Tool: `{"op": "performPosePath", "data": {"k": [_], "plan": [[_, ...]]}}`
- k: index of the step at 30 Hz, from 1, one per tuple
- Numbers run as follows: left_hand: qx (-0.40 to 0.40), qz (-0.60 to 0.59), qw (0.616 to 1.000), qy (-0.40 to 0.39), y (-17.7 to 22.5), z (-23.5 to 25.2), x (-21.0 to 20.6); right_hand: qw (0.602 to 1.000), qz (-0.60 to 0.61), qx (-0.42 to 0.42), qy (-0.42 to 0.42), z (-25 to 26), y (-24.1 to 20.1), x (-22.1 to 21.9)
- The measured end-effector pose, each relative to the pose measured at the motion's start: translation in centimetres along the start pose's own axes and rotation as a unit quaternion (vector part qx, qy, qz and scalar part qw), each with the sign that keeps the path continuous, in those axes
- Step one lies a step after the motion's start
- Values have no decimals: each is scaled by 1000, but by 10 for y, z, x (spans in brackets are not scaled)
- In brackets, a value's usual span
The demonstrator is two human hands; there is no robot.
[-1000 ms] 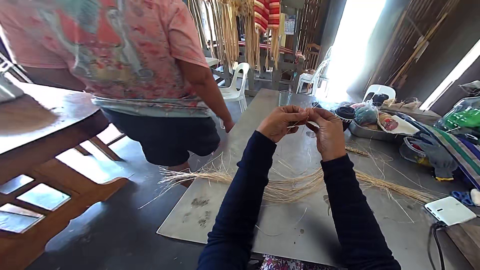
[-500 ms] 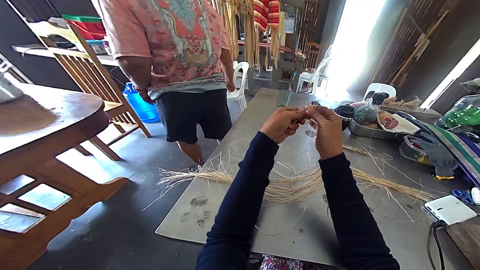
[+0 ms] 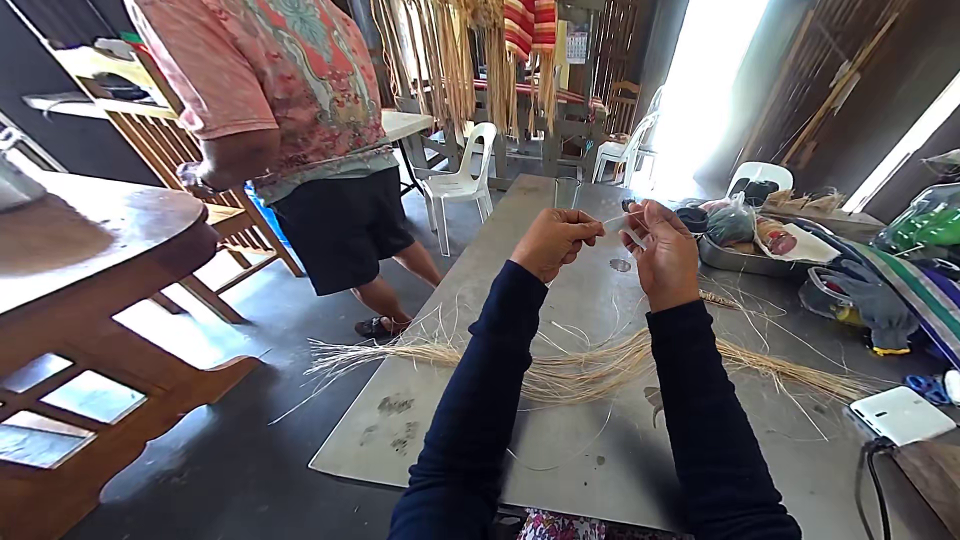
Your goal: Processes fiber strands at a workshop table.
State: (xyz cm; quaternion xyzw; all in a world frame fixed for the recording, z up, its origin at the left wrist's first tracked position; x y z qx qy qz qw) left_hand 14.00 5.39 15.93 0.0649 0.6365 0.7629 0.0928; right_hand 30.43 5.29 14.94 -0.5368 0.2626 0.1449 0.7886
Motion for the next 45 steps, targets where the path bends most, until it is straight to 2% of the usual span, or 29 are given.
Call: {"op": "performPosePath", "data": {"k": [2, 5, 10, 16, 20, 28, 33, 38, 45], "plan": [[-9, -5, 1000, 25, 0, 1, 4, 1000, 11, -5, 28, 2, -1, 6], [-33, -20, 997, 71, 4, 1, 11, 998, -46, -18, 38, 1, -2, 7], [-64, -21, 994, 88, 9, 0, 10, 986, -150, -42, -53, -8, 4, -12], [-121, 44, 988, 83, 13, 0, -1, 985, -159, 2, -70, -15, -2, -21], [-147, 52, 985, 78, 13, 2, -6, 983, -168, -15, -70, -15, -2, -20], [-142, 55, 985, 80, 10, 3, -6, 990, -137, -10, -35, -9, -1, -12], [-145, 53, 985, 70, 9, 4, -9, 988, -136, 57, -39, -7, -3, -12], [-113, 26, 991, 73, 2, 5, -10, 970, -208, 120, -45, -9, -9, -14], [-4, -133, 987, 93, -16, 7, -16, 889, -379, 249, -59, -19, -13, -27]]}}
Point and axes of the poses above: each hand's wrist, its own z-axis towards the middle knuckle, its own x-axis out of the back of the hand, y = z × x, the point moved 7 cm from there along z, towards the middle knuckle, and after that the axes turned 2 degrees about z, right-handed, at the moved point
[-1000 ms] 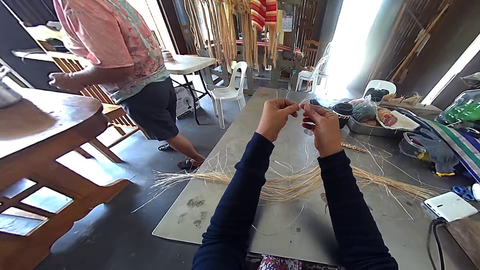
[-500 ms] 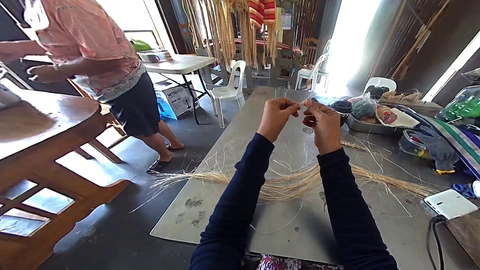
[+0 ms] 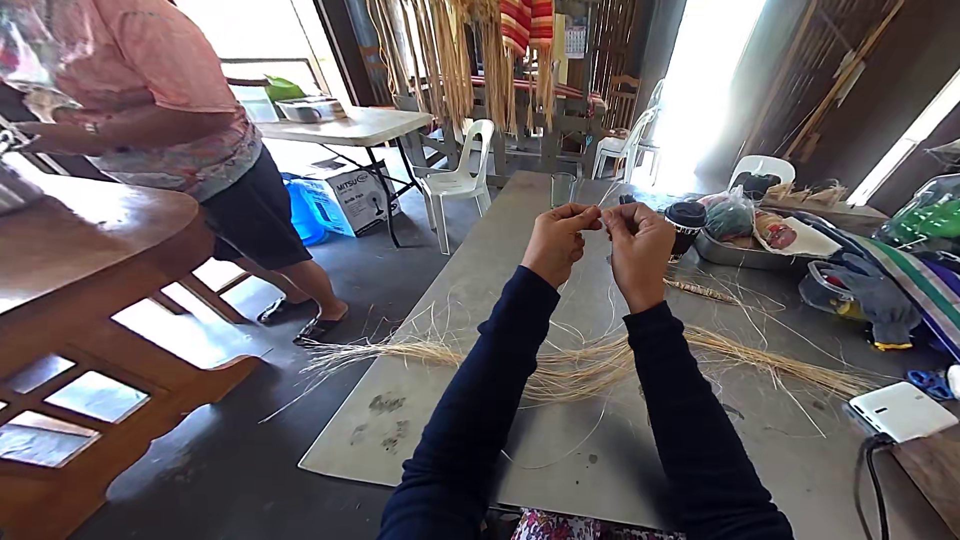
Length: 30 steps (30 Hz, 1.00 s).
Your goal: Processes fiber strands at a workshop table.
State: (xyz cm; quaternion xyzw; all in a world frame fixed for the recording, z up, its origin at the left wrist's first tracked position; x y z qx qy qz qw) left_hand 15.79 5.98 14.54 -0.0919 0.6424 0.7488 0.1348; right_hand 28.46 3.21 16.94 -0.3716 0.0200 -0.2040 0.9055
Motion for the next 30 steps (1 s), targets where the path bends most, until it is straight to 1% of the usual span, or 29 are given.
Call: {"op": "performPosePath", "data": {"k": [3, 7, 11, 14, 18, 20, 22, 24, 26, 27, 28, 30], "plan": [[30, -40, 999, 12, -5, 1, 0, 999, -40, 24, -3, -2, -4, -3], [44, -53, 997, 39, -11, 3, 4, 995, -81, 46, -20, -4, -9, -7], [61, -80, 993, 69, -14, 7, 13, 991, -102, 54, -61, -6, -13, -15], [64, -132, 985, 87, -11, 9, 21, 987, -108, 46, -107, -5, -11, -18], [52, -213, 970, 103, -1, 10, 36, 981, -109, 13, -158, -1, -5, -12], [41, -258, 959, 109, 6, 9, 43, 975, -130, -2, -179, -3, -2, -3], [25, -291, 950, 107, 14, 8, 48, 960, -204, -43, -188, 4, 7, 4], [10, -305, 948, 94, 21, 7, 49, 933, -298, -96, -176, 8, 16, 11], [0, -284, 956, 74, 26, 5, 48, 912, -348, -135, -172, 9, 20, 14], [-3, -263, 963, 61, 28, 4, 47, 910, -352, -137, -170, 10, 19, 14], [-6, -243, 969, 51, 29, 4, 46, 921, -332, -122, -161, 10, 17, 14], [-13, -222, 974, 38, 29, 3, 43, 967, -220, -50, -117, 11, 8, 12]]}}
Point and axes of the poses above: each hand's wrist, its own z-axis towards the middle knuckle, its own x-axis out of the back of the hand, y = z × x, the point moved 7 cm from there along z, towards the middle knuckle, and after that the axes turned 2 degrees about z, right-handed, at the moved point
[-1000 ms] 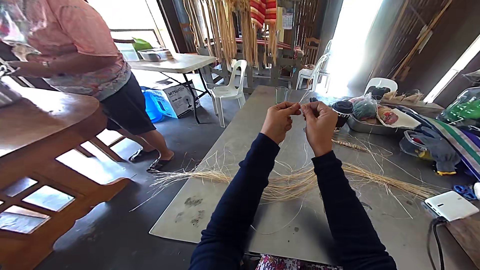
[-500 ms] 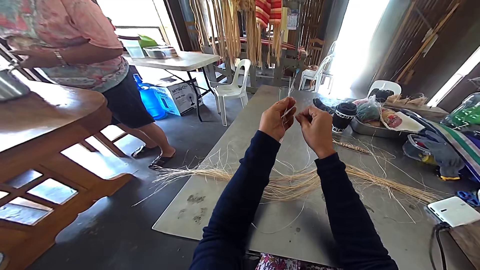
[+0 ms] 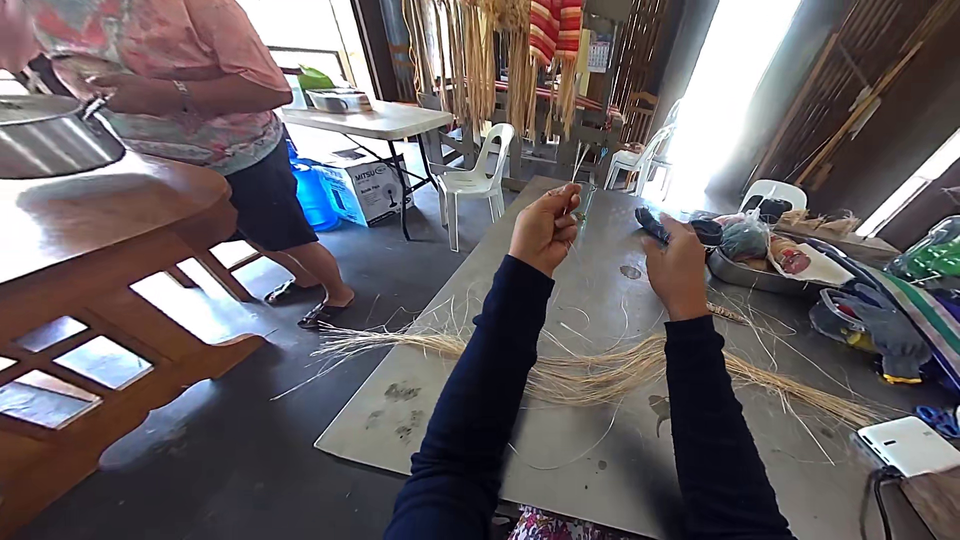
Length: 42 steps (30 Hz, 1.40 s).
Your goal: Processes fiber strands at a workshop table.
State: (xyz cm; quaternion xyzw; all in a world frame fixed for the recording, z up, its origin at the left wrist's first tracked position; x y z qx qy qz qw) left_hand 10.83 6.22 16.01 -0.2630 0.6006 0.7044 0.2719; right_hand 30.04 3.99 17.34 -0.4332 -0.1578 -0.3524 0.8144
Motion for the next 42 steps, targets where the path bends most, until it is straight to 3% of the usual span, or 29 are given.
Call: {"op": "performPosePath", "data": {"k": [2, 6, 17, 23, 30, 33, 37, 39, 42], "plan": [[5, -5, 1000, -14, -2, -1, -4, 987, 152, 40, 16, -3, -10, -3], [6, -18, 999, -35, -4, -4, -9, 934, 340, 23, -104, -12, -27, -25], [-57, -22, 998, -35, 8, -10, -13, 915, 326, 19, -235, -35, -47, -51], [-63, -41, 995, -59, 12, -8, -17, 913, 353, -30, -200, -26, -29, -67], [-164, -50, 984, -44, 50, -27, -14, 957, 243, -32, -154, -11, -4, -59], [-223, -60, 973, -19, 80, -40, -2, 987, 106, -13, -120, 1, 12, -43], [-305, -83, 948, 37, 119, -55, 28, 994, -40, -35, -100, 10, 36, -24], [-343, -106, 931, 60, 130, -60, 42, 982, -109, -68, -135, 11, 58, -20], [-378, -120, 914, 82, 139, -64, 51, 946, -106, -110, -285, 6, 85, -24]]}}
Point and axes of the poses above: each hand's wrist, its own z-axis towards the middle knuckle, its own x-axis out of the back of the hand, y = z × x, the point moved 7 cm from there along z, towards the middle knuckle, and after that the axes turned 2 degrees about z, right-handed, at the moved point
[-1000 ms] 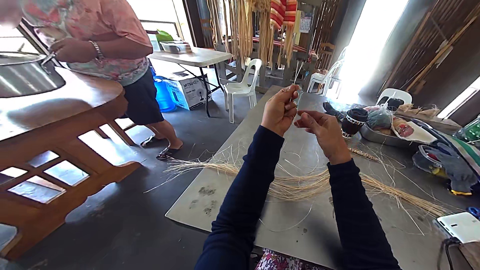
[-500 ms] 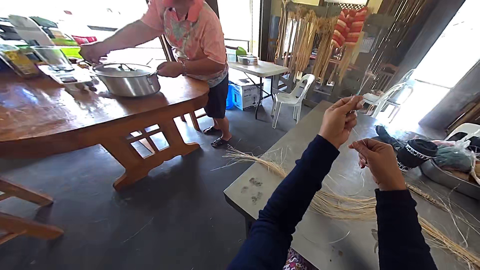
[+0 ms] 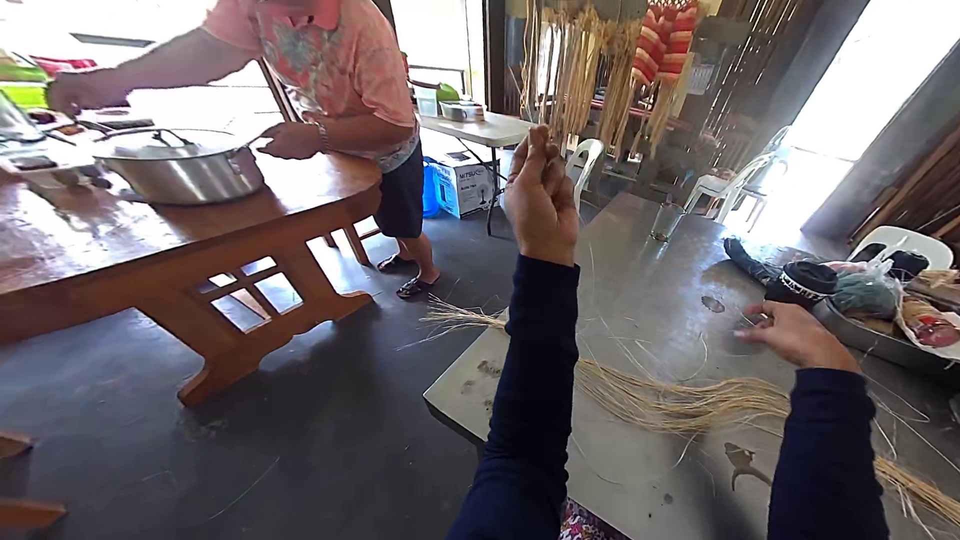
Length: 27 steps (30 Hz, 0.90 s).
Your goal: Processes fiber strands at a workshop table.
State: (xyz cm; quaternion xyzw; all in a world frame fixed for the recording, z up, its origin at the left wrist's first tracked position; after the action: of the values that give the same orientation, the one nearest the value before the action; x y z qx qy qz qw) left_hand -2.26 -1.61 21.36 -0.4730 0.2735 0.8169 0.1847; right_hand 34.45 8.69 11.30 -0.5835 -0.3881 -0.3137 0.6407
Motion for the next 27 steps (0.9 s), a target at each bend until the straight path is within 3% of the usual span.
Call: {"op": "performPosePath", "data": {"k": [2, 4, 7, 10, 13, 17, 27], "plan": [[14, 14, 1000, -3, -4, -2, -2, 992, 85, 79, -43, -11, -8, 5], [52, 44, 997, -30, -14, -8, -9, 967, 182, 174, -34, -25, -25, 17], [129, 118, 979, -109, -36, -26, -30, 917, 309, 252, 33, -45, -60, 31], [216, 180, 929, -240, -66, -55, -53, 868, 378, 305, 106, -61, -94, 31], [270, 212, 881, -325, -93, -80, -66, 813, 473, 307, 143, -73, -109, 25], [281, 253, 858, -349, -106, -94, -70, 747, 578, 288, 158, -81, -114, 23], [293, 282, 821, -402, -115, -108, -73, 699, 603, 306, 234, -82, -103, 40]]}}
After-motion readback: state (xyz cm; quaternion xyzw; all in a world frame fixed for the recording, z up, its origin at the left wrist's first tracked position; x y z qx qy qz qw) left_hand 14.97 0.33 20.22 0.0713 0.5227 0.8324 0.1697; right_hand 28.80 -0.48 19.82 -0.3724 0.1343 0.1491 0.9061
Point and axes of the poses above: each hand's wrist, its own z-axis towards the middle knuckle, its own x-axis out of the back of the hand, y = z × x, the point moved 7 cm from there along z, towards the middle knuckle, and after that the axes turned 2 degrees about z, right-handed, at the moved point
